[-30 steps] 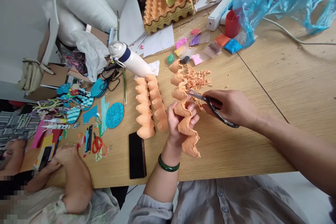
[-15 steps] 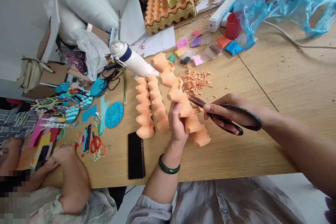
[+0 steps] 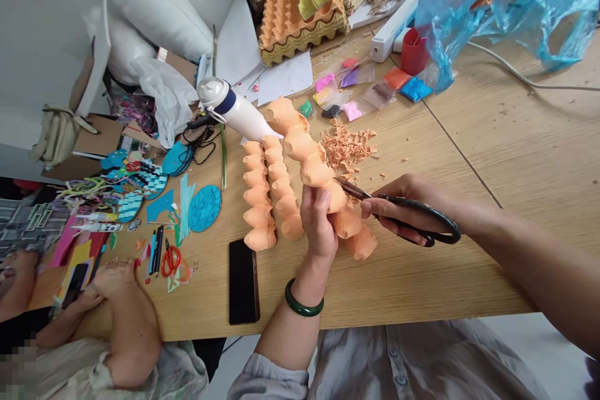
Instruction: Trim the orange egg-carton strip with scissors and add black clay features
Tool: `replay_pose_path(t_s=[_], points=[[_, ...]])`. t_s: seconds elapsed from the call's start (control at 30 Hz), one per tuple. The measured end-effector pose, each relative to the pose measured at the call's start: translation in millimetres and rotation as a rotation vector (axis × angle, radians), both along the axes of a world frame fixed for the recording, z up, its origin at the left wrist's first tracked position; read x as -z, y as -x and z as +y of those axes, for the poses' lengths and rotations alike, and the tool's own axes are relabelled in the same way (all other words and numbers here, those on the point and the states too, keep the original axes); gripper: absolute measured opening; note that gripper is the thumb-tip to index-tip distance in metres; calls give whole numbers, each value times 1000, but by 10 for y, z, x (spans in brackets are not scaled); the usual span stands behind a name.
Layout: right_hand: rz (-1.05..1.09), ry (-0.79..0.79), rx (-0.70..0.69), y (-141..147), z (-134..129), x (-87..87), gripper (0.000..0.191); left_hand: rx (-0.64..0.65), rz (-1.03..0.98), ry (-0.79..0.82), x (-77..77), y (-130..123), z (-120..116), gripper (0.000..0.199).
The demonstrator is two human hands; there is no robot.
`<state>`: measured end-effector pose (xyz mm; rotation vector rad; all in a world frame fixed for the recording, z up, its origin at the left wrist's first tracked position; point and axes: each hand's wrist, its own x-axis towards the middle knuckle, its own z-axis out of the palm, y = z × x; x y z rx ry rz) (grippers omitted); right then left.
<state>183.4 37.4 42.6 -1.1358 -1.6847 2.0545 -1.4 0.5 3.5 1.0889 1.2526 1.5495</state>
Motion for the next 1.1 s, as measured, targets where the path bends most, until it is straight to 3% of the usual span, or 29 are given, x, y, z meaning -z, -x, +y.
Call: replay_pose_path(t_s=[0.4,0.67,0.93,1.1], points=[[88,37,32,45,-52,-31,50,-64,78,-23,75,-22,-43,42],[81,-31,77,84,-109,21,50,-83,118,-20,136,3,-18,39],[195,194,147,201,-152,52,54,-138,54,51,141,49,-2,35],[285,480,49,186,-31,40,55,-34,-191,82,96,29,32,38]])
